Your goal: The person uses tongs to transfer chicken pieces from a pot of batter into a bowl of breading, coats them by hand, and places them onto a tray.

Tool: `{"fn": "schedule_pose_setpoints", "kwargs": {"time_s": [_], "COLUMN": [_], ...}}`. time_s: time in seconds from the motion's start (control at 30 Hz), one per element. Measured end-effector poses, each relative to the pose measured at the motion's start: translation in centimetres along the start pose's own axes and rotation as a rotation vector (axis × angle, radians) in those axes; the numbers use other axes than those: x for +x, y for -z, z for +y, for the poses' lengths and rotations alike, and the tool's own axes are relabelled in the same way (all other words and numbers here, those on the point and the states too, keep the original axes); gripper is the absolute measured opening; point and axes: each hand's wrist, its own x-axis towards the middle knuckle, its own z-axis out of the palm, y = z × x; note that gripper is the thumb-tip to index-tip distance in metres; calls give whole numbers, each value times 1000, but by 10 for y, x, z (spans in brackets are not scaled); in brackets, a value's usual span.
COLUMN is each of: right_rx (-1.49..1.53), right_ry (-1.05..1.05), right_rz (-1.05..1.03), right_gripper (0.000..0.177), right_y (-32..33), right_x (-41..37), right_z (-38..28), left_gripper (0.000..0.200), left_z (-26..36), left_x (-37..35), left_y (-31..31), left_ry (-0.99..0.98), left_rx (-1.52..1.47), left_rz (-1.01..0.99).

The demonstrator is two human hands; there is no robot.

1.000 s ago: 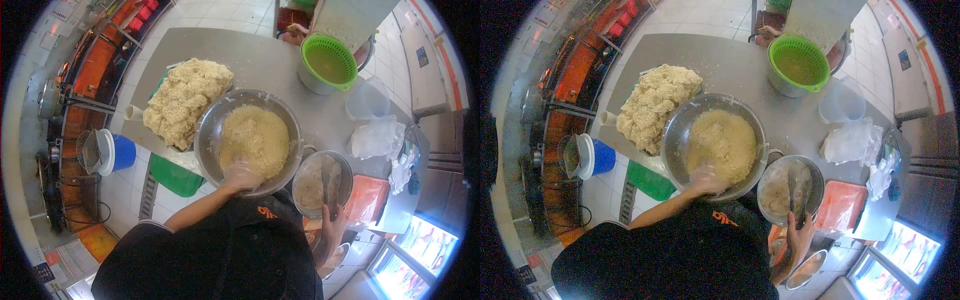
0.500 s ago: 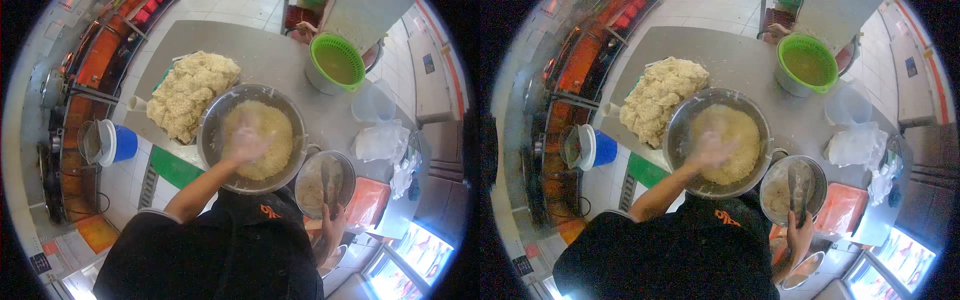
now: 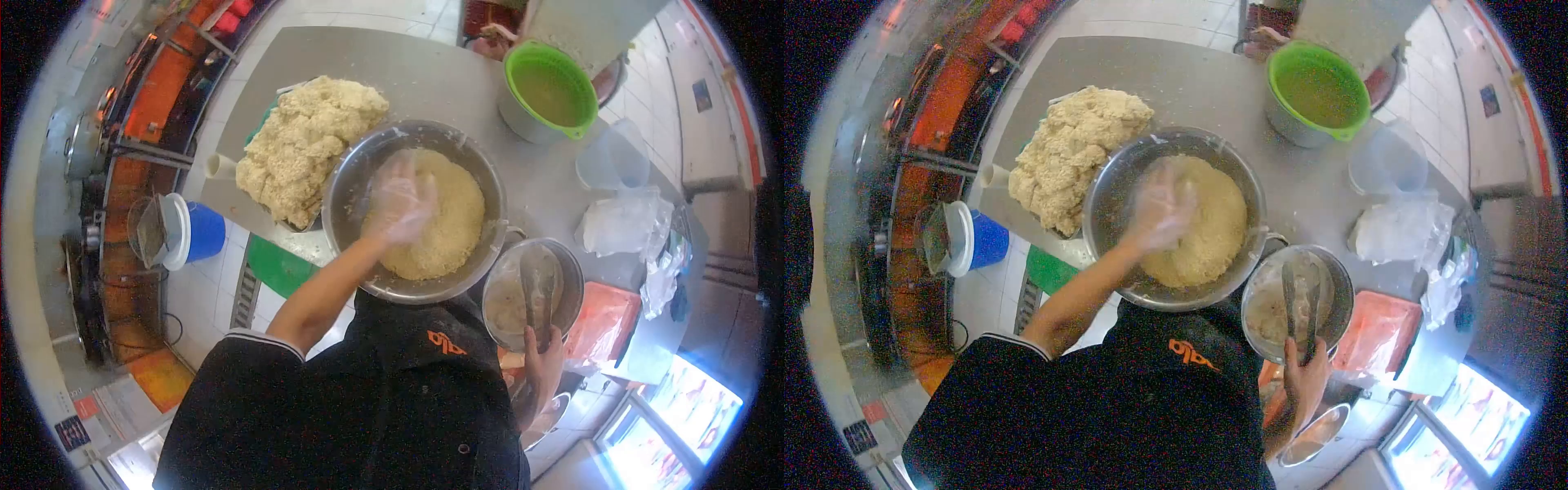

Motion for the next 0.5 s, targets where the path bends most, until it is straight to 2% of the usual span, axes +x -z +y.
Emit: {"fn": "schedule_pose_setpoints", "kwargs": {"time_s": [0.03,0.1,0.13,0.2,0.27,0.37,0.47,0.5], "right_rx": [-16,-38,-41,-42,-44,-7,21,20], "right_ry": [-2,-22,-42,-56,-52,-35,-71,-83], "right_rz": [19,5,-25,-49,-21,27,-47,-59], "right_gripper": [64,66,66,67,66,66,66,66], "right_y": [1,4,9,7,0,-5,13,11], "right_x": [-1,-1,-1,0,1,0,-7,-7], "right_z": [0,-5,-12,-14,-5,0,-26,-23], "left_gripper": [86,92,96,105,114,103,83,77], "left_z": [-19,-10,20,23,-9,-3,13,13], "left_x": [12,15,18,15,6,-4,-9,-10], "left_y": [9,32,76,90,55,61,92,93], "left_ry": [32,151,233,300,250,367,503,381], "left_rx": [-38,-90,-104,-104,-82,-158,-529,-439], "left_rz": [-259,-586,-652,-693,-648,-667,-601,-498]}}
